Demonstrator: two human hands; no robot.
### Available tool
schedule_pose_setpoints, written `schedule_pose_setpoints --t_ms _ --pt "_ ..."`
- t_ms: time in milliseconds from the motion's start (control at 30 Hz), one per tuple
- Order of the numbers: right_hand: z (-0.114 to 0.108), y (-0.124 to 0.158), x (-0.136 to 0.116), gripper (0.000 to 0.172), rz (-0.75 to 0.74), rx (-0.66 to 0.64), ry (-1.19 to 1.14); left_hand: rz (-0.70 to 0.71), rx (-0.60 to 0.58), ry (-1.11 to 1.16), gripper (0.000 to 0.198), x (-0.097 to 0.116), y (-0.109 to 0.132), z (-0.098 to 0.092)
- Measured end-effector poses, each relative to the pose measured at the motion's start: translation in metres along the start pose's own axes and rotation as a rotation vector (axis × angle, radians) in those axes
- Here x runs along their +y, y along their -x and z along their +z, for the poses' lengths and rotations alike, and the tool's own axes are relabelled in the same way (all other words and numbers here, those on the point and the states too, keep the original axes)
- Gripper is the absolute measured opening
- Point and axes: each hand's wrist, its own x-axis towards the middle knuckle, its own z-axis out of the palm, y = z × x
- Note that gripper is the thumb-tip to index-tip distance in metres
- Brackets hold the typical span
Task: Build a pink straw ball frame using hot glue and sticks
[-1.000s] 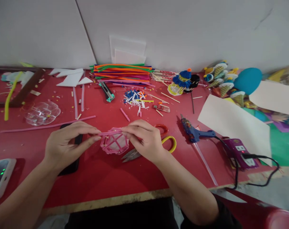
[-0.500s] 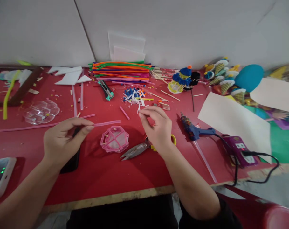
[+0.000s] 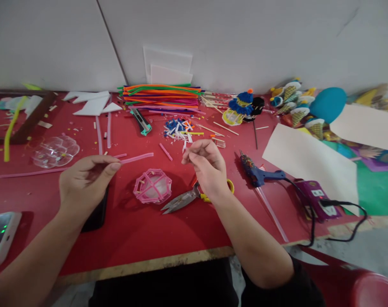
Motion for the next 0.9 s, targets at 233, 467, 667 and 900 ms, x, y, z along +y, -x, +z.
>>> schedule_pose_setpoints --t_ms 233,467,667,900 --pt "0.0011 0.0011 0.0005 0.017 0.044 0.032 0.046 -0.031 0.009 0.016 0.006 0.0029 0.0002 0.0015" --pt "0.0023 -0.0007 0.0041 0.014 0.1 0.071 0.048 -0.052 0.022 0.0 0.007 0.0064 0.0003 0.0017" --pt "0.0037 -0.0046 0.0023 0.014 0.036 0.13 0.035 -0.062 0.018 0.015 0.008 0.0052 0.0001 0.0016" --pt "-0.0033 -0.0024 0.0043 0.013 -0.052 0.166 0.224 -0.069 -0.003 0.018 0.01 0.0057 0.0009 0.0031"
